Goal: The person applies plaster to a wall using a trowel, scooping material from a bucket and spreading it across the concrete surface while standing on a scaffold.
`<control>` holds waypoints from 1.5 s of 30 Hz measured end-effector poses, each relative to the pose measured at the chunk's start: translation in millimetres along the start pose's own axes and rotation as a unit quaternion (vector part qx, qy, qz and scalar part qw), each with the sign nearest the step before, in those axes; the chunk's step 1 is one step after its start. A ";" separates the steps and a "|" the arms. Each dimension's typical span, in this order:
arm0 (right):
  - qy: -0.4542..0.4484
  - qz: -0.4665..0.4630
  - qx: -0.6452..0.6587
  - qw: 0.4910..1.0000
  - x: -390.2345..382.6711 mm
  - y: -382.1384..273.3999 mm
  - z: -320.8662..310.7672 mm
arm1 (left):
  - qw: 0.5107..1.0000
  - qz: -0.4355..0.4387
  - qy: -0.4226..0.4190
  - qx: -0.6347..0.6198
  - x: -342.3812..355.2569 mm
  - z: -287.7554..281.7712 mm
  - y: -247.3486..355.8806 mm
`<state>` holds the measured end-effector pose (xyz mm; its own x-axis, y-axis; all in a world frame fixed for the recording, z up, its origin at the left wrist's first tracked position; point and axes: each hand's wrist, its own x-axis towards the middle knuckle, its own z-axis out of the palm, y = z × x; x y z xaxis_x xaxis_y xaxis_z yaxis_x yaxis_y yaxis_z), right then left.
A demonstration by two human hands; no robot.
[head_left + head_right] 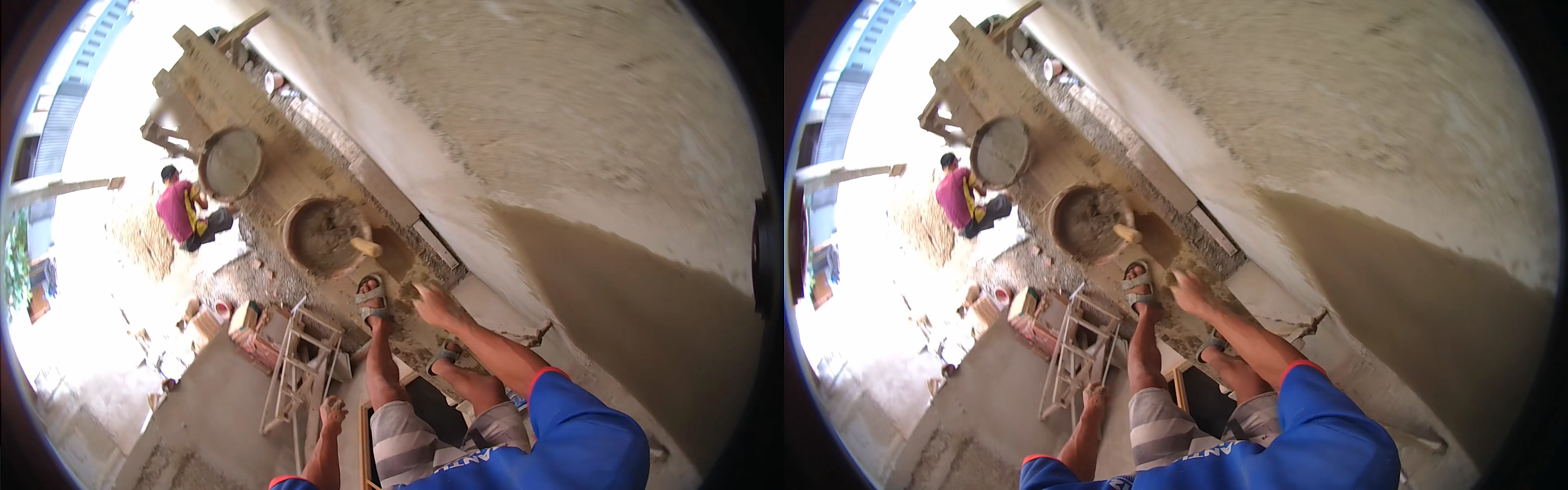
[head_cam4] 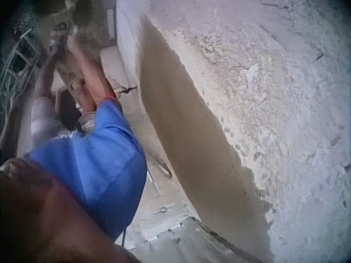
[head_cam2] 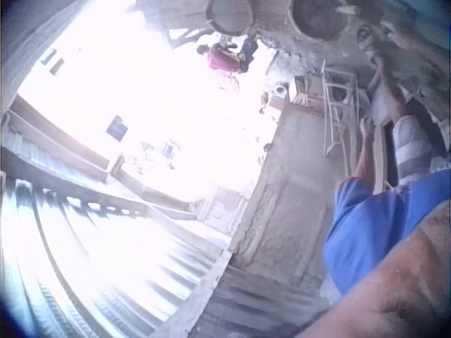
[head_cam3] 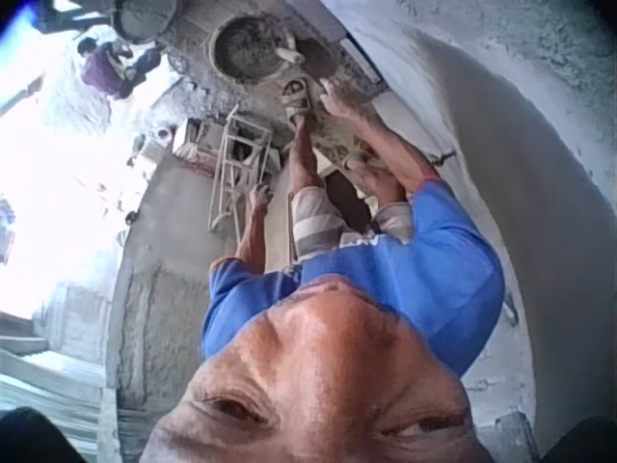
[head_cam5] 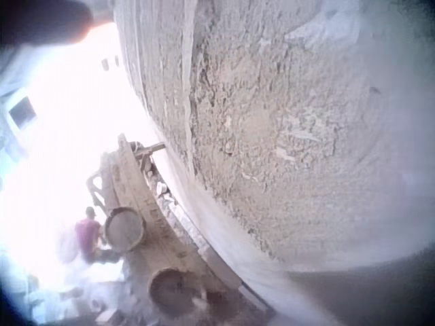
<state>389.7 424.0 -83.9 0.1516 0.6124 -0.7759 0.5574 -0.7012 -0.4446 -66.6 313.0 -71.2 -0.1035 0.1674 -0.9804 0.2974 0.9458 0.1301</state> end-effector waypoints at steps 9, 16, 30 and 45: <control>-0.019 0.359 0.065 0.931 -303.6 275.0 -19.4 | 0.998 0.044 0.040 0.005 -66.2 -6.1 -21.5; 0.066 0.295 -0.003 0.953 -513.0 415.9 55.9 | 0.990 0.139 -0.025 0.026 -105.1 54.9 26.3; 0.233 0.421 0.543 0.689 -590.0 256.2 122.3 | 0.890 0.145 -0.218 0.374 -159.7 106.8 171.8; 0.237 0.503 0.691 0.463 -490.0 352.2 354.6 | 0.832 0.124 -0.009 0.541 -258.2 244.1 211.9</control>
<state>222.2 -252.5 -19.0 0.1120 -0.4948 -0.8618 -0.9932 -0.0831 -0.0813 254.9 402.3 173.5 0.0999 0.3069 -0.9465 0.9886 0.0772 0.1294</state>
